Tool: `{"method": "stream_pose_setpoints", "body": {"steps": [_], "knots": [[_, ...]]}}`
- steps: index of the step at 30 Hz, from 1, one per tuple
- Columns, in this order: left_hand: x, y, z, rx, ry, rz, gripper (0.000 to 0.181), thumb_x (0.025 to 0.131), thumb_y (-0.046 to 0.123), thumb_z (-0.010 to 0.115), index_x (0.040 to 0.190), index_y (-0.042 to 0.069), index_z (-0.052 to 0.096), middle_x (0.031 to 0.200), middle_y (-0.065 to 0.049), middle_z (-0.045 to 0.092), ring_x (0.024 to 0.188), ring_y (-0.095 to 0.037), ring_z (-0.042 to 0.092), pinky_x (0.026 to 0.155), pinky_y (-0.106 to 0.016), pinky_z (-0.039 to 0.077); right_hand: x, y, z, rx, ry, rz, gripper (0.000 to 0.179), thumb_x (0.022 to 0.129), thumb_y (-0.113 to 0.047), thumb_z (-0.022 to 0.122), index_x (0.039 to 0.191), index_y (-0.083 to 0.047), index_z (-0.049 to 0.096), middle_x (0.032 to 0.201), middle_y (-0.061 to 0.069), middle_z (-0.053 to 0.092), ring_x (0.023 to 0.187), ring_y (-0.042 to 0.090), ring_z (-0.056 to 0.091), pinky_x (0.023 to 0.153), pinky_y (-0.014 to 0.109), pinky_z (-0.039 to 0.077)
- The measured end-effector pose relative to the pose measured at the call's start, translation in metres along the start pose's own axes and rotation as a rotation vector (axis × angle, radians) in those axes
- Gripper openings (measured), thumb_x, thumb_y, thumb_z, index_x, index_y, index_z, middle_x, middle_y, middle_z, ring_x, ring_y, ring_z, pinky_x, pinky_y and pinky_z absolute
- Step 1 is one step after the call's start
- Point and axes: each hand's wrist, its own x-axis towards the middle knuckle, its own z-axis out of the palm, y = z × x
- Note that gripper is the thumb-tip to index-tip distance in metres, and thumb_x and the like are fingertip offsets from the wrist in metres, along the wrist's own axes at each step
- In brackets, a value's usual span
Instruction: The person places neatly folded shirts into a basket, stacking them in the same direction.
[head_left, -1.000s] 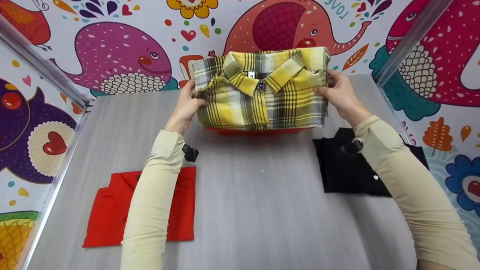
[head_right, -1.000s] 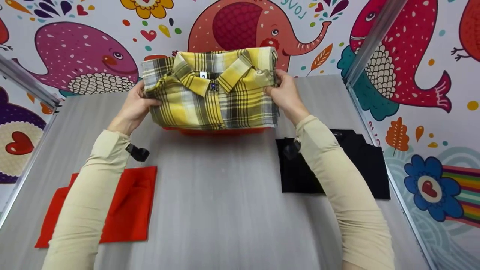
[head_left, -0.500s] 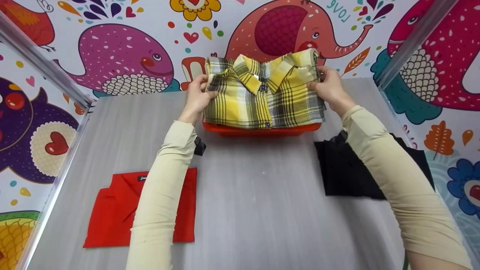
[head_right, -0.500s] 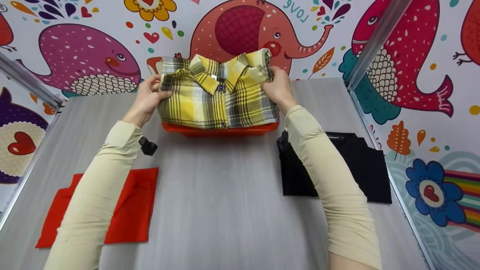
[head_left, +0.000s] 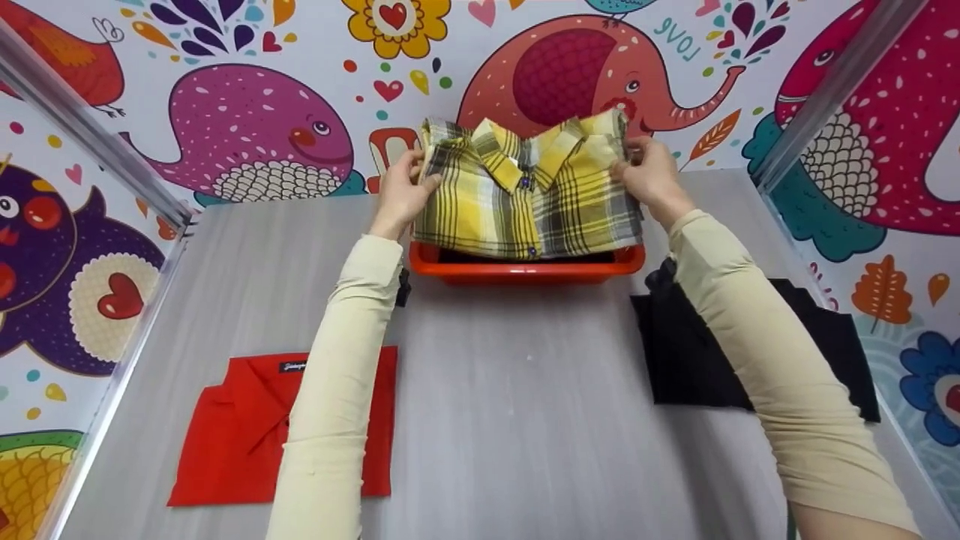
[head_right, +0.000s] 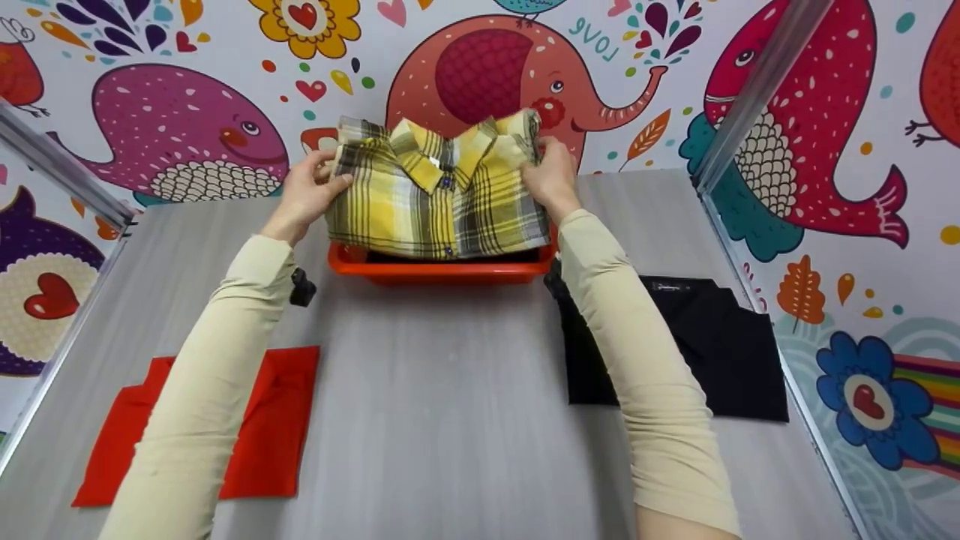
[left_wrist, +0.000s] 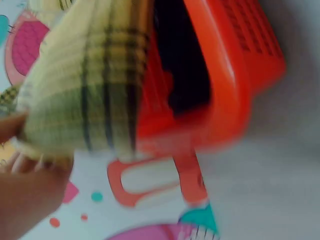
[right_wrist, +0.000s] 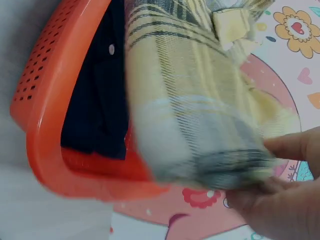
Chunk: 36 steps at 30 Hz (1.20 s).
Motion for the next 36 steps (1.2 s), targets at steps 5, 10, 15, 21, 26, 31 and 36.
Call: {"method": "stream_pose_setpoints", "body": {"steps": [5, 10, 15, 21, 26, 31, 36], "knots": [[-0.006, -0.025, -0.012, 0.173, -0.04, -0.004, 0.042, 0.097, 0.01, 0.056, 0.134, -0.009, 0.048, 0.133, -0.024, 0.052, 0.123, -0.033, 0.05, 0.103, -0.038, 0.039, -0.004, 0.016, -0.007, -0.178, -0.048, 0.0, 0.054, 0.098, -0.02, 0.049, 0.143, 0.006, 0.032, 0.138, 0.026, 0.041, 0.122, 0.037, 0.042, 0.102, 0.047, 0.037], [-0.017, -0.057, -0.028, 0.229, -0.006, -0.043, 0.036, 0.096, 0.007, 0.053, 0.127, -0.011, 0.053, 0.131, -0.028, 0.052, 0.123, -0.037, 0.049, 0.103, -0.041, 0.039, -0.009, 0.04, -0.007, -0.201, -0.099, -0.003, 0.046, 0.098, -0.019, 0.048, 0.133, 0.009, 0.037, 0.131, 0.029, 0.044, 0.113, 0.04, 0.046, 0.098, 0.051, 0.041], [-0.029, -0.079, -0.041, 0.26, -0.026, -0.117, 0.038, 0.097, 0.009, 0.051, 0.129, -0.011, 0.052, 0.13, -0.031, 0.051, 0.121, -0.039, 0.05, 0.101, -0.044, 0.039, -0.011, 0.061, -0.006, -0.202, -0.083, -0.027, 0.044, 0.097, -0.016, 0.049, 0.13, 0.01, 0.039, 0.128, 0.031, 0.046, 0.111, 0.041, 0.047, 0.095, 0.053, 0.042], [-0.04, -0.095, -0.05, 0.278, -0.06, -0.16, 0.036, 0.096, 0.007, 0.049, 0.127, -0.013, 0.051, 0.13, -0.032, 0.05, 0.121, -0.04, 0.048, 0.1, -0.047, 0.04, -0.013, 0.081, -0.012, -0.217, -0.035, -0.012, 0.042, 0.096, -0.014, 0.047, 0.129, 0.011, 0.039, 0.124, 0.032, 0.048, 0.106, 0.042, 0.048, 0.094, 0.053, 0.042], [-0.049, -0.107, -0.055, 0.283, -0.086, -0.186, 0.035, 0.097, 0.006, 0.049, 0.126, -0.014, 0.051, 0.13, -0.032, 0.05, 0.121, -0.041, 0.048, 0.099, -0.048, 0.04, -0.019, 0.1, -0.016, -0.226, -0.053, 0.012, 0.044, 0.097, -0.015, 0.046, 0.13, 0.012, 0.038, 0.126, 0.034, 0.045, 0.108, 0.043, 0.047, 0.095, 0.054, 0.041], [-0.059, -0.116, -0.064, 0.314, -0.078, -0.197, 0.035, 0.097, 0.007, 0.048, 0.126, -0.014, 0.051, 0.127, -0.032, 0.052, 0.117, -0.041, 0.05, 0.097, -0.049, 0.041, -0.027, 0.117, -0.019, -0.248, -0.08, 0.02, 0.043, 0.097, -0.014, 0.046, 0.129, 0.013, 0.038, 0.126, 0.035, 0.045, 0.108, 0.043, 0.047, 0.095, 0.053, 0.041], [-0.068, -0.126, -0.07, 0.341, -0.073, -0.19, 0.035, 0.097, 0.008, 0.049, 0.124, -0.014, 0.053, 0.123, -0.033, 0.054, 0.113, -0.041, 0.053, 0.094, -0.049, 0.043, -0.034, 0.134, -0.026, -0.276, -0.073, -0.012, 0.04, 0.095, -0.012, 0.047, 0.126, 0.014, 0.042, 0.122, 0.036, 0.049, 0.106, 0.044, 0.049, 0.09, 0.051, 0.042]]}}
